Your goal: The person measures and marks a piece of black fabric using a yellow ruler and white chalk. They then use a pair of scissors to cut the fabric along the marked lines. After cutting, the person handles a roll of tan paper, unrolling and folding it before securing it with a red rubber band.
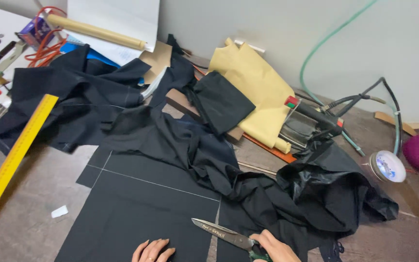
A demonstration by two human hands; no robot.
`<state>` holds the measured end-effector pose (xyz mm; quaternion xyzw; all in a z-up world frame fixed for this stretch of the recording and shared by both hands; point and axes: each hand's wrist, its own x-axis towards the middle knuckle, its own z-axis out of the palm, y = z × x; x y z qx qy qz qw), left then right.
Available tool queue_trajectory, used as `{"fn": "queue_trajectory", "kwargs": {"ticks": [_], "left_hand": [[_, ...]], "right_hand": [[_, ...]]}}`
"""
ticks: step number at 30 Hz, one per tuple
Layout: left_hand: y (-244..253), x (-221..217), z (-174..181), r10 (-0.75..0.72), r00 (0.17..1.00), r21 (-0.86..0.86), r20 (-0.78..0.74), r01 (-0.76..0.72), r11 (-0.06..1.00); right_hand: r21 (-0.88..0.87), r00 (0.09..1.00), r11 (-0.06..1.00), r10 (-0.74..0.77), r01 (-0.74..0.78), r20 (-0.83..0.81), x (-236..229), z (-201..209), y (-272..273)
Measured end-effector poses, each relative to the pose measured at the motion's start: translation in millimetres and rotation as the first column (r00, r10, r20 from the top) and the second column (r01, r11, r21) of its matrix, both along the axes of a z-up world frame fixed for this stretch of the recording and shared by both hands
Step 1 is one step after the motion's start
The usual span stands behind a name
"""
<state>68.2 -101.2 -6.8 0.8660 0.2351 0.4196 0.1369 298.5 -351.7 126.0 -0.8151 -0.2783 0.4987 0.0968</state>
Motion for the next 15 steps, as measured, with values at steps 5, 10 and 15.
{"fn": "queue_trajectory", "kwargs": {"ticks": [5,10,15], "left_hand": [[-0.4,1.5,-11.5,0.001,1.0,0.037,-0.002,-0.001,0.999],[0.7,-0.8,-18.5,-0.008,1.0,0.053,0.019,0.007,0.999],[0.6,-3.2,-44.8,0.007,0.998,0.024,-0.059,-0.006,1.0]], "right_hand": [[0.068,0.992,0.992,0.098,-0.104,0.078,1.8,-18.9,-8.7],[0.026,0.966,0.973,0.225,-0.23,0.13,9.1,-34.3,-15.1],[0.053,0.812,0.888,0.391,-0.456,0.433,32.3,-28.0,-8.7]]}}
